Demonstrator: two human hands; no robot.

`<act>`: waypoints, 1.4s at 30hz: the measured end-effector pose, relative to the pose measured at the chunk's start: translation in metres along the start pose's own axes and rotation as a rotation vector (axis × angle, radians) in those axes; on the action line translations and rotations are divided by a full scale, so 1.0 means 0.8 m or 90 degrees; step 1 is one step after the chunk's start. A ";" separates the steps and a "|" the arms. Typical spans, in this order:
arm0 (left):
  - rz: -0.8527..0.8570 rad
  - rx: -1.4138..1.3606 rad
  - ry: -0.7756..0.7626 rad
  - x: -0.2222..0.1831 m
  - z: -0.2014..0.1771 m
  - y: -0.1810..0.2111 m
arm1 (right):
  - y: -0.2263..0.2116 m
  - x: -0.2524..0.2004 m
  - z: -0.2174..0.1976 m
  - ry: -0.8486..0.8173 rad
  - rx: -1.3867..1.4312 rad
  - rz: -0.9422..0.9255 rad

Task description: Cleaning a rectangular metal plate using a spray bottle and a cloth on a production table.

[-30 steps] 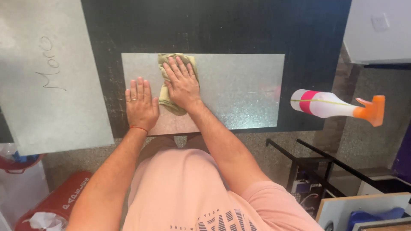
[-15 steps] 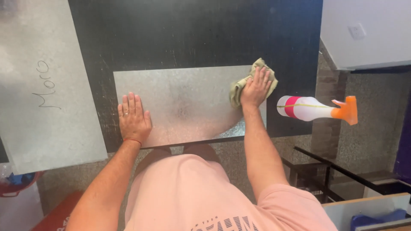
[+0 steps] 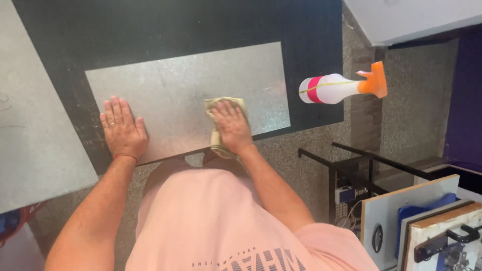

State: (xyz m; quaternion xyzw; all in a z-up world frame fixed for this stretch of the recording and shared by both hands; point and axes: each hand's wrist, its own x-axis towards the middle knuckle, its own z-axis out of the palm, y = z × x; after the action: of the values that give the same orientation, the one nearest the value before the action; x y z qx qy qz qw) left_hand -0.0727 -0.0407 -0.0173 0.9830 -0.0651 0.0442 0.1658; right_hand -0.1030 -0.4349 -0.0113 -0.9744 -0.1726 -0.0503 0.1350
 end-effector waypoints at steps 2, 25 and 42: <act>-0.008 -0.005 -0.009 0.007 -0.001 0.001 | 0.074 -0.029 -0.018 0.004 -0.035 0.051; 0.196 0.237 -0.028 -0.110 -0.024 0.081 | 0.258 -0.125 -0.164 0.044 -0.190 0.356; 0.348 0.253 -0.002 -0.180 -0.037 0.079 | 0.160 -0.151 -0.114 -0.053 -0.197 -0.152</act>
State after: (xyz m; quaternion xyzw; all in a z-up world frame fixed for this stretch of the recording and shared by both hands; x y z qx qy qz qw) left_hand -0.2256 -0.0741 0.0154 0.9425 -0.3163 0.0974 -0.0470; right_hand -0.1757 -0.6152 0.0270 -0.9575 -0.2823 -0.0512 -0.0308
